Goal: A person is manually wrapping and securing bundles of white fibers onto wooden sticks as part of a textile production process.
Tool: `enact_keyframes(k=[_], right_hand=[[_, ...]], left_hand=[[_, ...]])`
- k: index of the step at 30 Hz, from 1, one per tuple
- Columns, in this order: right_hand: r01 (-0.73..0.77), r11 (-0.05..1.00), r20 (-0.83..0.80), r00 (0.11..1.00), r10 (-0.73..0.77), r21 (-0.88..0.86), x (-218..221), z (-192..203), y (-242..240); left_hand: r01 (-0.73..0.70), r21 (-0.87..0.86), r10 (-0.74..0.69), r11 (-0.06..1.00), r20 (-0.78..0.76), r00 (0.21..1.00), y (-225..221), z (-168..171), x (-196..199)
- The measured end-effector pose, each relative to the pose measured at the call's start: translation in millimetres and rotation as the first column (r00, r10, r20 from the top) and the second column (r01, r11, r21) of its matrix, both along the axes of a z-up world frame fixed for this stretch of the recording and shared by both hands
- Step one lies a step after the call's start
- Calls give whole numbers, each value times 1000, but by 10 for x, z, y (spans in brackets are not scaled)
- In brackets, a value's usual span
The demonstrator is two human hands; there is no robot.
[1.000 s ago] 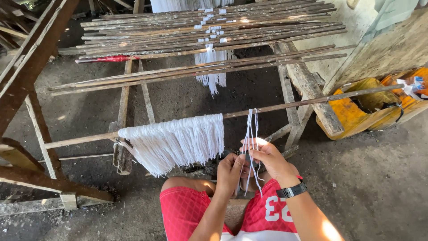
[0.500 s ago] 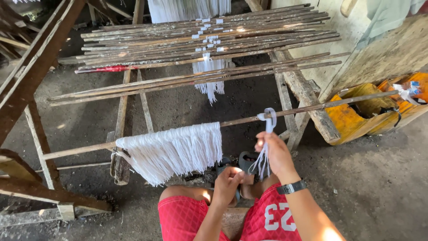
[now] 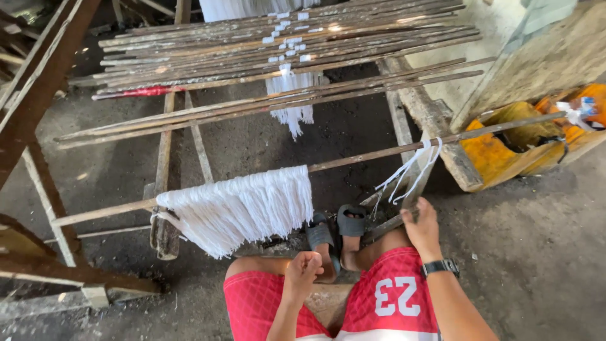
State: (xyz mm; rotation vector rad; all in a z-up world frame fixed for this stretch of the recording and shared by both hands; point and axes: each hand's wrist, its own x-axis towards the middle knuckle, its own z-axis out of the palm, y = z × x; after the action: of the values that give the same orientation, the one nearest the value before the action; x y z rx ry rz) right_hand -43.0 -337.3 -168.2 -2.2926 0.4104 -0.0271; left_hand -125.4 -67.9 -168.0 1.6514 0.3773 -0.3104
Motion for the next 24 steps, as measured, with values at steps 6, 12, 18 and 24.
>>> enact_keyframes(k=[6,12,18,24], right_hand=[[-149,976,438,897,66,157,-277,530,702],[-448,871,511,807,297,201,33,991,1455],[-398,884,541,813,216,245,210,874,1541],[-371,774,485,869,95,513,185,780,1361]], left_hand=[[-102,32,72,994,504,861,34,592,63],[-133,-113,175,985,642,747,-93,1225,215],[-96,27,55,995,658,751,4,1180,348],[9,138,-98,990,655,750,-64,1132,481]])
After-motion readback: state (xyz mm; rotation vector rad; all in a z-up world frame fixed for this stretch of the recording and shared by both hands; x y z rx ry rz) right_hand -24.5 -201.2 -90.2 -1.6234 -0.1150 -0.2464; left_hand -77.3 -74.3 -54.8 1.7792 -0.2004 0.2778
